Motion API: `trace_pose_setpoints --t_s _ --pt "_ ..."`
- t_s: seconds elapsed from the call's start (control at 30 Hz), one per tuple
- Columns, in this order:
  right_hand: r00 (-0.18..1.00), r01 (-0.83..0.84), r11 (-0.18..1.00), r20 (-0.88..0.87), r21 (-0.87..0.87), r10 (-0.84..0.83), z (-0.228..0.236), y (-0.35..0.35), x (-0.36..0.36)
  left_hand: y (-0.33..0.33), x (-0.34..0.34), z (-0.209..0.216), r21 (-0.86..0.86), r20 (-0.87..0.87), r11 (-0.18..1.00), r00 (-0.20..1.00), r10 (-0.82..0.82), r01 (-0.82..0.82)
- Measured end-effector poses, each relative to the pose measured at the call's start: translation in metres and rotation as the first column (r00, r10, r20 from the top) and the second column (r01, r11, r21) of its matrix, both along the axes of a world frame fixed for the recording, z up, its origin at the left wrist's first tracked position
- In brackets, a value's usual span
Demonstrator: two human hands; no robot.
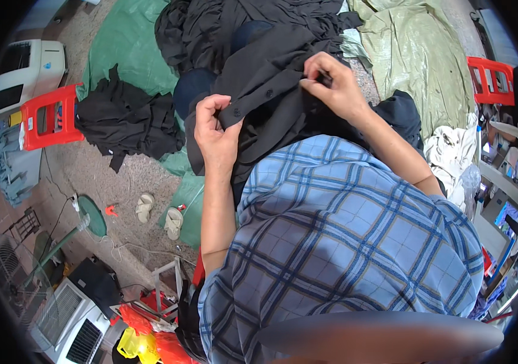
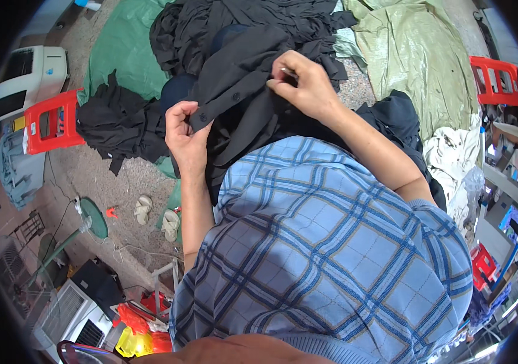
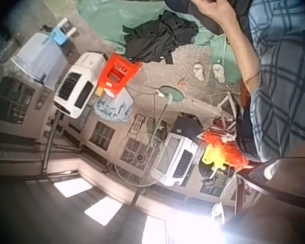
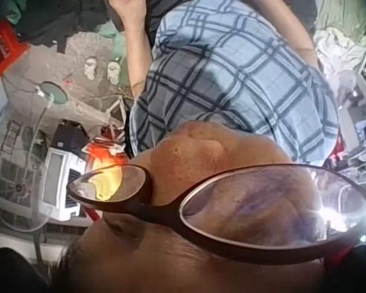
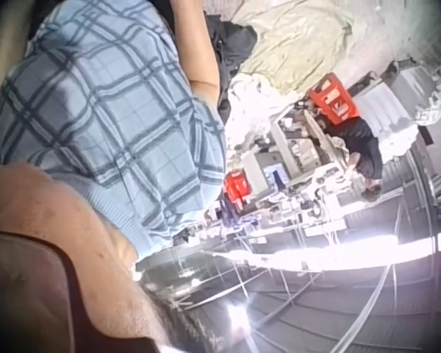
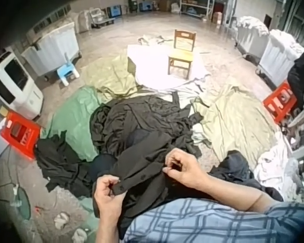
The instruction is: Trimming excess threads and small white labels from black garment pieces using small snips.
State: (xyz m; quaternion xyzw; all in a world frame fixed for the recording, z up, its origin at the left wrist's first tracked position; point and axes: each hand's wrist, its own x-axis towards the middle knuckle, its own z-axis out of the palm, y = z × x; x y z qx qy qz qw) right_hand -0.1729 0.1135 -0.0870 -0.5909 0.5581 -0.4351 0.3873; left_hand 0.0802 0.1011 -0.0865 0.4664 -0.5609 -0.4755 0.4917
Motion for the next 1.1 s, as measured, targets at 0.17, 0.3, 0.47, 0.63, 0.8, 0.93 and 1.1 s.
trace_pose_setpoints --t_s 0.17,0.3,0.47,0.63,0.8,0.93,1.1 --pt "0.993 0.102 0.993 0.058 0.057 -0.105 0.008 0.007 -0.005 -0.002 0.003 -0.004 -0.001 -0.032 0.999 0.999 -0.032 0.032" --pt "0.999 -0.026 0.931 0.051 0.364 0.009 0.003 0.009 -0.004 -0.002 0.005 -0.01 0.003 -0.115 1.0 0.993 -0.008 0.009" --pt "0.937 0.013 0.937 -0.324 -0.348 -0.133 0.013 0.022 -0.004 -0.004 0.017 -0.013 -0.02 -0.159 0.998 0.986 0.049 -0.053" --pt "0.866 -0.191 0.721 -0.461 -0.666 -0.196 0.019 0.03 -0.019 -0.01 0.02 -0.013 -0.077 -0.269 0.997 0.963 0.006 -0.028" --pt "0.885 -0.154 0.778 -0.435 -0.61 -0.166 0.018 0.031 -0.028 -0.013 0.031 0.001 -0.027 0.014 0.981 0.981 -0.191 0.191" --pt "0.962 -0.111 0.962 0.271 0.25 0.04 0.018 0.022 -0.044 -0.019 0.041 0.018 0.218 -0.013 0.892 0.915 -0.404 0.397" --pt "0.834 -0.155 0.866 0.532 0.475 -0.143 -0.009 -0.003 -0.085 -0.023 0.032 0.026 0.442 -0.11 0.811 0.92 -0.375 0.383"
